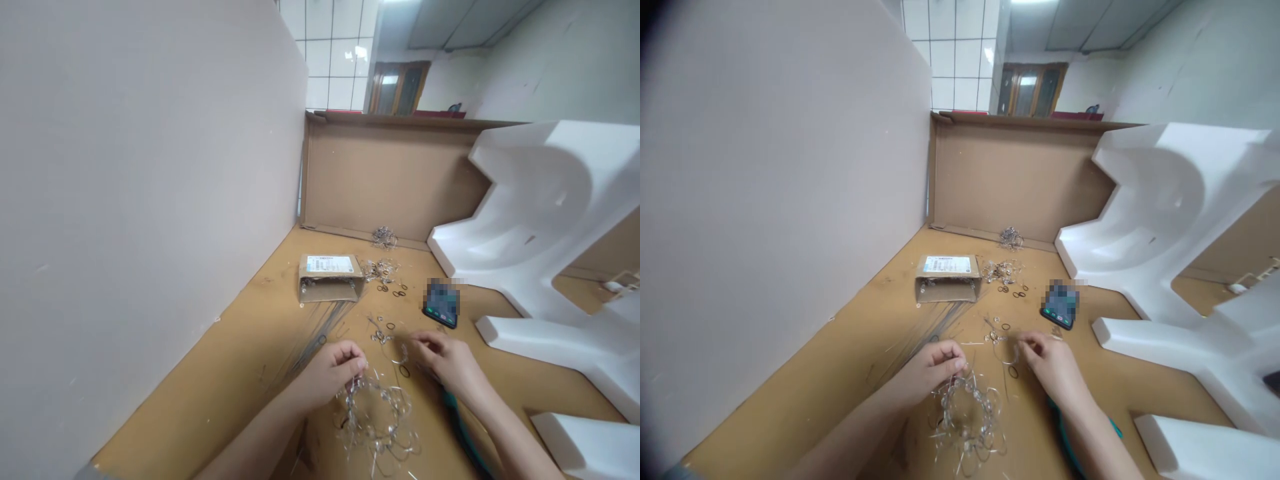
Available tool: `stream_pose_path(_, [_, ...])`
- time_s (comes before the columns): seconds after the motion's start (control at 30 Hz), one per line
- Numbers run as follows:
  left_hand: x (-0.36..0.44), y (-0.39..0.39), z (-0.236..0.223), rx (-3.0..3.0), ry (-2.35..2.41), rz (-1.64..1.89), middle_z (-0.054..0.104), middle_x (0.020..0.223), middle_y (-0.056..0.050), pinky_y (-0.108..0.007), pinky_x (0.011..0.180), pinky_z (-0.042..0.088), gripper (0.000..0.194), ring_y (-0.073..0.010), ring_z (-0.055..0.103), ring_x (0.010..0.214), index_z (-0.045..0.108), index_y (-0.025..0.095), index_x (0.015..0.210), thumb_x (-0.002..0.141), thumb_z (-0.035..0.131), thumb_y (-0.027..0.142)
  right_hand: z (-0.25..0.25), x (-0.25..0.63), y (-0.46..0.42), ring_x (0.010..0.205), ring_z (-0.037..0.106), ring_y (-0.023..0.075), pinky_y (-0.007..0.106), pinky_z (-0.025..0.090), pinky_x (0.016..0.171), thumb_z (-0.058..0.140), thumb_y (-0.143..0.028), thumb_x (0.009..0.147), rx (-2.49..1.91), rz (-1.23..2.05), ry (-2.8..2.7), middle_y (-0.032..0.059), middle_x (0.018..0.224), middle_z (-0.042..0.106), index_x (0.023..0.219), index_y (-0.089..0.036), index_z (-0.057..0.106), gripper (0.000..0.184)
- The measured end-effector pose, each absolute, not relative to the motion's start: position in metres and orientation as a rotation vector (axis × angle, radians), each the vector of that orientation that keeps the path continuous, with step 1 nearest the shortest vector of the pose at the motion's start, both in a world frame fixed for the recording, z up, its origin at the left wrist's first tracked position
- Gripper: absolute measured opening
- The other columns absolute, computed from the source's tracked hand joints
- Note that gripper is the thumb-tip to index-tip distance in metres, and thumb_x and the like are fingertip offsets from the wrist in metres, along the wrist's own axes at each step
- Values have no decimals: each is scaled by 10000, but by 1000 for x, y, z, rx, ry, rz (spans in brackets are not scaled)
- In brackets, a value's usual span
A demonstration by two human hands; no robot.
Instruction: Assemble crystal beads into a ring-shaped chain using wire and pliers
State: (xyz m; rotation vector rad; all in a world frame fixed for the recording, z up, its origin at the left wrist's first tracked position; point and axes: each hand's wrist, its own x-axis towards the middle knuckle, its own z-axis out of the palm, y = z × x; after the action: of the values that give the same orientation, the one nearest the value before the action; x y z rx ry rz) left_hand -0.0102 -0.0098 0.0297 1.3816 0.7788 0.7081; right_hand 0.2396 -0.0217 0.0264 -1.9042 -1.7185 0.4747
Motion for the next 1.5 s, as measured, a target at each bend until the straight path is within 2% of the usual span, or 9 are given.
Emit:
stream_pose_path(0.1, [-11,-6,28,1351,768,688,499,608,29,-211,519,347,306,-78,432,509,509,149,701,702,600,441,38,237,11,912,597,201,376,446,835,544,-280,830,-1969,354,-1942,61,986,667,861,-189,656,148])
stream_pose_path(0.23, [-14,-4,29,1324,768,674,504,616,29,-210,515,345,294,-72,427,498,513,144,700,693,603,424,49,240,23,853,600,156,361,496,744,520,-342,872,-2120,264,-2111,47,1041,609,1037,-174,579,244])
stream_pose_path(0.4, [-12,-11,31,1399,716,550,517,602,32,-202,529,339,204,-72,429,514,525,143,691,722,574,338,40,240,-15,642,595,160,277,420,587,535,-204,803,-2188,220,-2245,19,632,634,629,-181,626,198])
stream_pose_path(0.6, [-8,-15,23,1463,693,483,546,630,29,-200,540,350,145,-74,438,534,547,140,726,744,551,284,16,220,-42,773,622,198,268,380,625,442,-119,751,-2063,154,-2313,56,894,671,797,-220,646,232])
stream_pose_path(0.73, [-6,-11,16,1443,741,488,532,620,36,-204,516,350,176,-77,444,512,546,147,743,725,580,318,7,216,-35,725,613,226,288,365,610,415,-44,695,-2064,145,-2230,122,797,658,702,-168,618,238])
stream_pose_path(1.07, [-2,-6,3,1436,756,581,550,608,43,-193,551,346,82,-75,462,562,604,136,723,647,603,167,30,201,-36,538,525,123,226,402,514,462,-194,653,-1632,877,-1939,-34,572,545,669,-212,480,30])
stream_pose_path(1.17, [1,4,-7,1321,946,668,502,520,68,-183,467,308,79,-58,414,455,577,138,691,622,609,162,31,191,-32,514,526,114,233,420,513,442,-237,669,-1540,1032,-1832,-45,572,520,681,-212,452,30])
stream_pose_path(1.27, [1,14,-15,1246,1042,702,456,462,89,-182,410,294,120,-51,377,367,508,157,669,635,605,218,27,187,-25,492,495,104,234,411,510,445,-251,659,-1504,1057,-1765,-60,562,476,677,-214,440,41])
stream_pose_path(1.5, [-1,14,-13,1140,972,552,571,512,27,-225,474,433,167,-100,534,446,533,147,676,590,624,256,24,185,-17,591,468,122,244,371,573,477,-190,662,-1521,847,-1751,-42,619,501,678,-207,486,25])
